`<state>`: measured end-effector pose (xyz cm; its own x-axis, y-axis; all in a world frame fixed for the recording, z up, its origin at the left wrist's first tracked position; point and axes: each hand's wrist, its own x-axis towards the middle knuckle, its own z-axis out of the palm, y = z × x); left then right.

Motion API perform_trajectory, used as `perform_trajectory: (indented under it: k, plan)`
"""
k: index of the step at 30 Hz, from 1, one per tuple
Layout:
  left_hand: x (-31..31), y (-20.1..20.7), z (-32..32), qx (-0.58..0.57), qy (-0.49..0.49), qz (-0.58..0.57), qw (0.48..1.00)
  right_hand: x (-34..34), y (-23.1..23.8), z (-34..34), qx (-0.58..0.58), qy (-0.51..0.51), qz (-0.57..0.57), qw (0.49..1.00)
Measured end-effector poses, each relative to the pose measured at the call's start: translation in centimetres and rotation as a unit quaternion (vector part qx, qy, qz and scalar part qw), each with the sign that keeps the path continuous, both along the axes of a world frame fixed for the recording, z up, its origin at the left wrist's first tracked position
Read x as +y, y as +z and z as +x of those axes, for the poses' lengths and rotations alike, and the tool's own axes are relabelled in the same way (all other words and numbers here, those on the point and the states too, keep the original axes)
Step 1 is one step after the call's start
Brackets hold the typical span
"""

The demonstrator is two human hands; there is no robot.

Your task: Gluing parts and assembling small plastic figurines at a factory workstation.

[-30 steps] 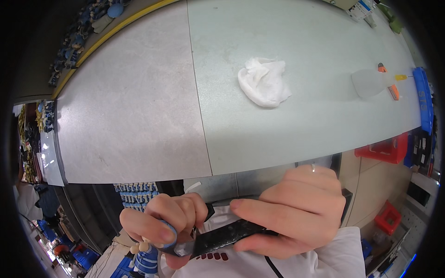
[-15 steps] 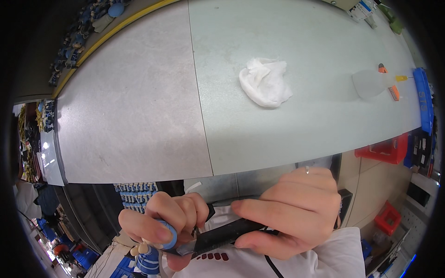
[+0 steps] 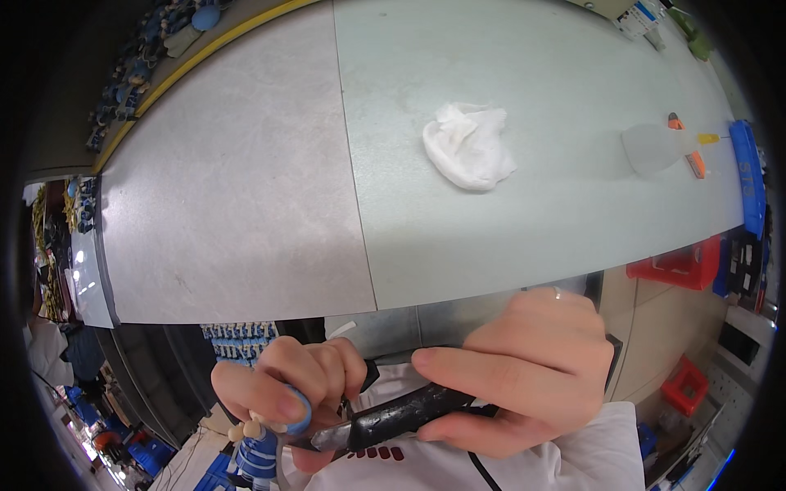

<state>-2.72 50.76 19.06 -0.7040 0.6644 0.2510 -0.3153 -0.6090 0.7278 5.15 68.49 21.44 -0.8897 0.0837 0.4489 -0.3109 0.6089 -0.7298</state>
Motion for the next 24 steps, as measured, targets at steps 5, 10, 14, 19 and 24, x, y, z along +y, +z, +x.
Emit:
perform_trajectory:
  k: [5, 10, 14, 19, 24]
  plan:
    - [0.2, 0.2, 0.2, -0.070, 0.001, 0.016, 0.997, 0.1, -0.1, 0.2, -0.018, 0.008, -0.025, 0.999]
    - [-0.4, 0.0, 0.2, -0.068, -0.008, 0.005, 0.998, 0.2, -0.4, 0.4, -0.037, -0.042, -0.049, 0.997]
    - [-0.2, -0.5, -0.5, -0.031, -0.029, 0.019, 0.999, 0.2, 0.6, 0.4, -0.077, -0.074, -0.041, 0.993]
    - [-0.3, -1.1, -0.2, -0.024, -0.067, 0.043, 0.997, 0.0, 0.5, 0.4, -0.100, -0.085, -0.052, 0.990]
    - [-0.5, -1.0, -0.4, -0.034, -0.061, 0.046, 0.996, -0.3, 0.6, 0.1, -0.113, -0.094, -0.054, 0.988]
